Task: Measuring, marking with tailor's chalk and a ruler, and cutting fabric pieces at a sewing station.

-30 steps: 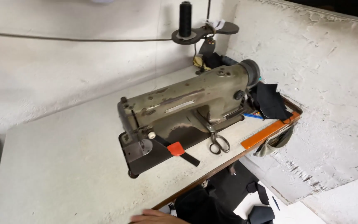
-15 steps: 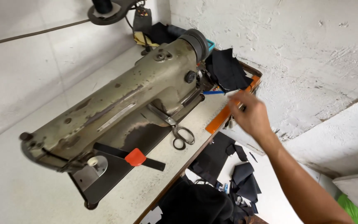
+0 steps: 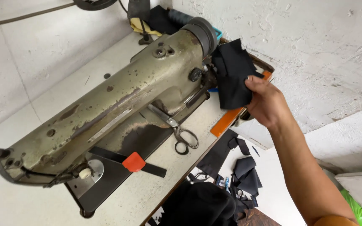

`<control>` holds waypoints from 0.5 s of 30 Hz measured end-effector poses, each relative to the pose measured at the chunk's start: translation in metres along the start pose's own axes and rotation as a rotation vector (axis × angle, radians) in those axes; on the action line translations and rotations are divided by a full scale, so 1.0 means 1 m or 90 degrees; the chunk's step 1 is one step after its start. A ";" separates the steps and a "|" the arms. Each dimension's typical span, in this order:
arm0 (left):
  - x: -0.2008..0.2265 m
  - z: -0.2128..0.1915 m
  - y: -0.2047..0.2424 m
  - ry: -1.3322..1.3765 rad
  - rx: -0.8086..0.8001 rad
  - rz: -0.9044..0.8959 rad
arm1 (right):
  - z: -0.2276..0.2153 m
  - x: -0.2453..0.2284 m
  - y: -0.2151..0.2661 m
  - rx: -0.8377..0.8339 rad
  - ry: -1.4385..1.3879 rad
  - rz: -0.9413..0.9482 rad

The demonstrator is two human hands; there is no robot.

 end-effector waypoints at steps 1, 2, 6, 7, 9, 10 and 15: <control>0.021 -0.003 -0.005 -0.002 -0.006 0.006 | 0.008 -0.003 0.014 -0.040 -0.021 0.038; 0.044 -0.005 -0.005 -0.004 -0.004 0.008 | 0.018 -0.004 0.027 -0.087 -0.043 0.080; 0.150 -0.027 -0.021 -0.001 0.039 -0.017 | 0.130 -0.051 0.108 -0.224 -0.116 0.185; 0.192 -0.038 -0.032 0.081 0.073 0.056 | 0.148 -0.052 0.122 -0.298 -0.129 0.212; 0.248 -0.050 -0.047 0.156 0.142 0.116 | 0.167 -0.034 0.135 -0.398 -0.143 0.260; 0.250 -0.055 -0.052 0.177 0.092 0.055 | 0.169 -0.014 0.135 -0.420 -0.126 0.310; 0.204 -0.080 -0.030 0.319 0.068 -0.072 | 0.207 0.045 0.134 -0.292 0.064 0.365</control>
Point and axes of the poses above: each hand's wrist, its own y-axis away from the middle knuckle, its own z-axis out of the palm, x = y × z, the point moved 1 cm from there along -y, towards the middle knuckle, and after that the axes turned 4 degrees about y, right-handed, at the moved point
